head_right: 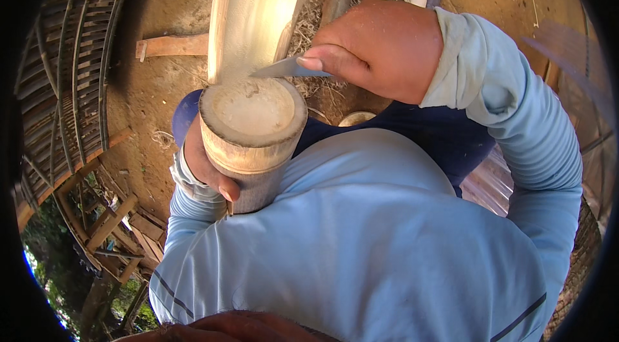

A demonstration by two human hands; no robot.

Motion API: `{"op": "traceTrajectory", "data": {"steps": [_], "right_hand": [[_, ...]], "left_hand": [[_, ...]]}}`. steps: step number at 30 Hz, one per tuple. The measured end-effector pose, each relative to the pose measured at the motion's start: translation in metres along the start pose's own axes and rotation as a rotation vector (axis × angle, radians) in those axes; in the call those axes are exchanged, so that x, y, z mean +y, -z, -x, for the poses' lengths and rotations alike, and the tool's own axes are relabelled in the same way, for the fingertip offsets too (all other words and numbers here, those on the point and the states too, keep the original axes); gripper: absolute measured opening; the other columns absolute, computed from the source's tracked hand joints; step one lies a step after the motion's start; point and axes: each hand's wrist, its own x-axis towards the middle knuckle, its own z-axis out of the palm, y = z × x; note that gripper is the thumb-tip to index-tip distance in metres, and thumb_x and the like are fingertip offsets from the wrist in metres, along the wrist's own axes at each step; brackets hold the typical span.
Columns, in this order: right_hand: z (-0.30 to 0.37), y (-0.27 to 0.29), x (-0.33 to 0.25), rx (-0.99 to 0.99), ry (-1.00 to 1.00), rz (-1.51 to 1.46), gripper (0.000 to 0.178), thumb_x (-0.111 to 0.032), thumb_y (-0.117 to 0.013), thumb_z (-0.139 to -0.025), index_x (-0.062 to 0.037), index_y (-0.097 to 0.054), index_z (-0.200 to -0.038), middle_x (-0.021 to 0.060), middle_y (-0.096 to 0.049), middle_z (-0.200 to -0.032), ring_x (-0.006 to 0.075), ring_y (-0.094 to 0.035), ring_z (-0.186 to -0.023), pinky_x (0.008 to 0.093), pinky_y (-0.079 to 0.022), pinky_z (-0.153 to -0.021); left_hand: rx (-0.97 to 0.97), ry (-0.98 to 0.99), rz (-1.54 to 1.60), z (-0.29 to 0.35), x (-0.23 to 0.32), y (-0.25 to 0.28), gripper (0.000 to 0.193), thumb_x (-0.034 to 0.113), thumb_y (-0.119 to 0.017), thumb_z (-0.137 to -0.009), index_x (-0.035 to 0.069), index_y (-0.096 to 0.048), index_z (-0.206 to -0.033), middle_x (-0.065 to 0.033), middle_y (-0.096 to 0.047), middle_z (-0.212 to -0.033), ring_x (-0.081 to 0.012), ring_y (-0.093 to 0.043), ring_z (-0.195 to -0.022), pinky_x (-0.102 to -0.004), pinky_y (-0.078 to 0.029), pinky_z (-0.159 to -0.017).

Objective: The person holds a split bamboo segment and uses a small knife to shave and smooth the inner surface. The person repeatedly rotates the bamboo and scrapes away thin layers of material, producing fine shavings that fall to the ground.

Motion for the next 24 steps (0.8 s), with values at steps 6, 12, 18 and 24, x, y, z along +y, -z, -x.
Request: {"op": "traceTrajectory", "data": {"steps": [6, 12, 18, 24], "right_hand": [[0.000, 0.012, -0.006, -0.278, -0.373, -0.501, 0.045, -0.038, -0.045, -0.104, -0.0013, -0.064, -0.086, 0.0056, -0.058, -0.061, 0.0124, -0.053, -0.050, 0.0287, -0.045, -0.053], [0.019, -0.018, 0.002, 0.138, -0.305, -0.611, 0.044, -0.038, -0.045, -0.105, -0.0019, -0.065, -0.092, 0.0033, -0.057, -0.061, 0.0089, -0.051, -0.050, 0.0259, -0.042, -0.050], [0.025, -0.031, 0.009, 0.217, -0.142, -0.535, 0.041, -0.036, -0.045, -0.106, -0.0016, -0.065, -0.096, 0.0021, -0.054, -0.061, 0.0092, -0.050, -0.053, 0.0253, -0.040, -0.051], [0.026, -0.052, 0.008, 0.440, -0.181, -0.812, 0.036, -0.036, -0.055, -0.102, -0.0016, -0.063, -0.103, 0.0014, -0.056, -0.069, 0.0074, -0.051, -0.058, 0.0228, -0.042, -0.053]], "left_hand": [[0.001, 0.013, 0.106, 0.000, 0.002, -0.004, 0.123, 0.034, -0.100, -0.051, -0.005, -0.031, -0.145, -0.0137, -0.053, -0.136, -0.0218, -0.050, -0.125, -0.0383, -0.037, -0.108], [-0.099, -0.109, 0.044, -0.006, 0.000, 0.001, 0.124, 0.039, -0.100, -0.047, -0.007, -0.035, -0.143, -0.0163, -0.055, -0.135, -0.0254, -0.053, -0.124, -0.0397, -0.039, -0.107], [-0.186, -0.183, 0.001, -0.008, -0.004, 0.007, 0.134, 0.048, -0.100, -0.044, -0.009, -0.033, -0.145, -0.0204, -0.051, -0.142, -0.0311, -0.051, -0.129, -0.0428, -0.039, -0.109], [-0.062, -0.040, -0.003, -0.001, -0.001, 0.006, 0.125, 0.042, -0.100, -0.048, -0.007, -0.036, -0.143, -0.0150, -0.056, -0.134, -0.0233, -0.052, -0.123, -0.0392, -0.037, -0.108]]}}
